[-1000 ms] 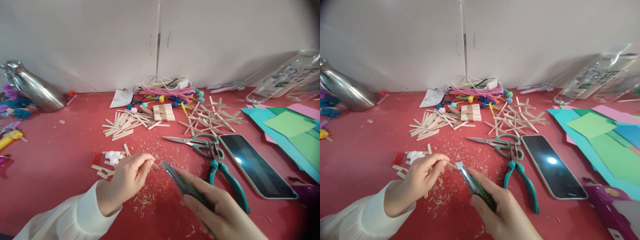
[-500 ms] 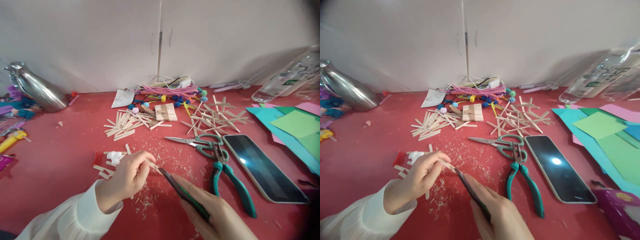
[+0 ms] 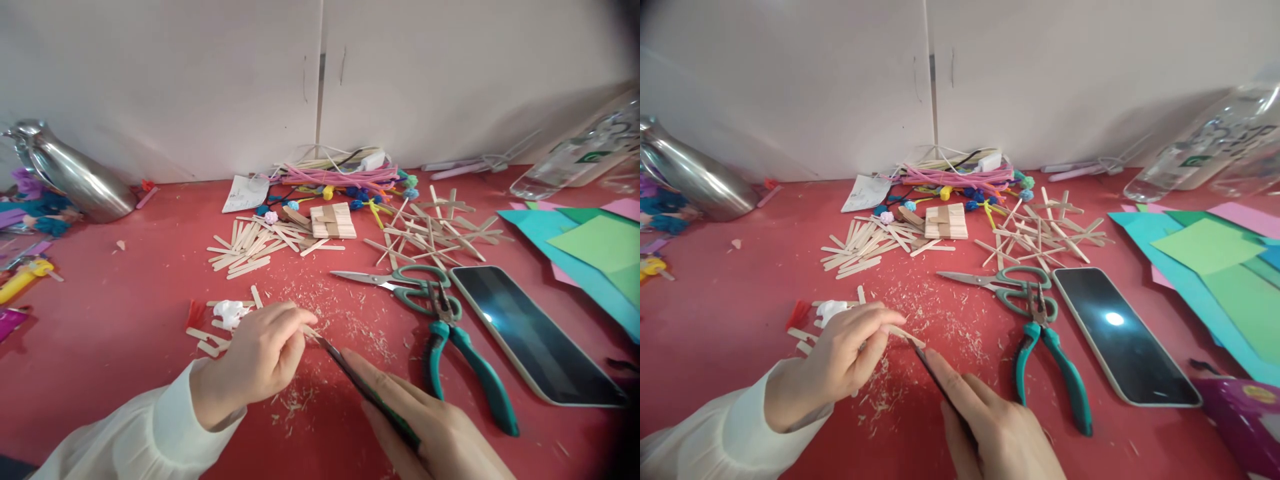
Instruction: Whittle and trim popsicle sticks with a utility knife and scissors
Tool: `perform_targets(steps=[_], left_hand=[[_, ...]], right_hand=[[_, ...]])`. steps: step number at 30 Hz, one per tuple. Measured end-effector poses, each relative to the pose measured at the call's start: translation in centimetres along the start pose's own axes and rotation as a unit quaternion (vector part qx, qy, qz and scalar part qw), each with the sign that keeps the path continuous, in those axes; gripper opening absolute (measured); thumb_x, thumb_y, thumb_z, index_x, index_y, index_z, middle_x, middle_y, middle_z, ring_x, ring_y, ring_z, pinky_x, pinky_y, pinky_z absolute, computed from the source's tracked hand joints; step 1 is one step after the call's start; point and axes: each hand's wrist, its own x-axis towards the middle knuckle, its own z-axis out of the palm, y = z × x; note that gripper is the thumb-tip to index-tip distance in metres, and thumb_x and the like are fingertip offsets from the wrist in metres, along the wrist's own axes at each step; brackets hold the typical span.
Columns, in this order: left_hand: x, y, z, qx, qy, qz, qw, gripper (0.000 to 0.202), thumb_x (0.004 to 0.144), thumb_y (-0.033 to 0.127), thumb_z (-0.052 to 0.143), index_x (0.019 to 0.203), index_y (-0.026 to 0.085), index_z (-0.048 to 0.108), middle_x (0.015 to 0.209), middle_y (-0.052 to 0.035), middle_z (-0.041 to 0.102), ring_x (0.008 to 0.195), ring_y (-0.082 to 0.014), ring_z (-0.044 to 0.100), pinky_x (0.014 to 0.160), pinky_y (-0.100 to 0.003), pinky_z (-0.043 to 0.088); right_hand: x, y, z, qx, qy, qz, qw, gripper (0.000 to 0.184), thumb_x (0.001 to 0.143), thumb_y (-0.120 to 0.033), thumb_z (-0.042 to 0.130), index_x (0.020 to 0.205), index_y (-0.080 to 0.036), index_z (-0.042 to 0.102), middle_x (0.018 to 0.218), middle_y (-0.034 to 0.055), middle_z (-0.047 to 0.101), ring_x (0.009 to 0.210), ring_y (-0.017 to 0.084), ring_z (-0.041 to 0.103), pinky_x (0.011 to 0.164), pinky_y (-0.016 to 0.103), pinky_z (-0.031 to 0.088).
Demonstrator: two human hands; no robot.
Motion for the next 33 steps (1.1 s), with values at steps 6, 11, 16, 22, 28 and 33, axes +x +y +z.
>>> perform_targets(steps=[6, 11, 16, 22, 28, 33], left_hand=[[0.27, 0.24, -0.43, 0.034, 0.006, 0.029, 0.999, 0.02, 0.085, 0.01, 0.036, 0.095, 0.015, 0.053, 0.07, -0.0038, 0.057, 0.062, -0.013, 0.05, 0.055, -0.026, 0.043], [0.24, 0.2, -0.36, 0.054, 0.003, 0.041, 0.998, 0.022, 0.085, 0.01, 0.039, 0.102, 0.014, 0.052, 0.079, -0.0059, 0.062, 0.07, -0.0156, 0.054, 0.063, -0.031, 0.047], [-0.04, -0.05, 0.16, 0.025, 0.014, 0.007, 1.0, 0.031, 0.088, 0.011, 0.038, 0.118, 0.016, 0.045, 0.087, -0.0054, 0.066, 0.079, -0.0139, 0.06, 0.07, -0.029, 0.05], [0.05, 0.04, 0.19, 0.0, 0.039, -0.089, 0.995, 0.018, 0.088, 0.019, 0.044, 0.106, 0.017, 0.047, 0.076, -0.0009, 0.069, 0.067, -0.0112, 0.064, 0.062, -0.023, 0.051], [0.19, 0.03, 0.08, 0.019, 0.06, -0.059, 0.996, 0.014, 0.088, 0.019, 0.045, 0.095, 0.017, 0.057, 0.077, -0.0016, 0.068, 0.067, -0.0106, 0.063, 0.061, -0.023, 0.05], [-0.04, -0.17, 0.42, 0.012, 0.074, -0.041, 0.996, 0.022, 0.086, 0.015, 0.048, 0.106, 0.015, 0.058, 0.082, -0.0049, 0.068, 0.073, -0.0122, 0.063, 0.066, -0.026, 0.051]], right_hand=[[0.19, -0.11, 0.02, -0.015, -0.001, -0.007, 1.0, 0.051, 0.085, -0.012, 0.034, 0.135, -0.019, 0.039, 0.079, 0.0041, 0.07, 0.063, 0.013, 0.068, 0.062, 0.02, 0.056], [0.17, -0.2, 0.11, -0.023, -0.002, -0.006, 1.0, 0.053, 0.084, -0.01, 0.034, 0.135, -0.021, 0.039, 0.077, 0.0036, 0.069, 0.058, 0.013, 0.067, 0.057, 0.019, 0.055], [0.03, -0.17, 0.33, -0.031, 0.003, 0.006, 1.0, 0.052, 0.085, -0.013, 0.035, 0.136, -0.02, 0.036, 0.077, 0.0045, 0.068, 0.057, 0.014, 0.066, 0.062, 0.023, 0.056], [0.02, -0.21, 0.17, -0.021, 0.02, -0.008, 1.0, 0.055, 0.085, -0.011, 0.035, 0.138, -0.023, 0.032, 0.084, 0.0052, 0.07, 0.061, 0.013, 0.067, 0.059, 0.021, 0.055], [-0.01, -0.05, 0.3, -0.024, 0.015, -0.003, 1.0, 0.054, 0.084, -0.012, 0.036, 0.137, -0.021, 0.035, 0.079, 0.0042, 0.068, 0.059, 0.014, 0.067, 0.063, 0.023, 0.056], [0.0, -0.15, 0.23, -0.03, 0.013, -0.003, 0.999, 0.052, 0.085, -0.011, 0.035, 0.136, -0.021, 0.036, 0.078, 0.004, 0.068, 0.059, 0.014, 0.067, 0.064, 0.023, 0.056]])
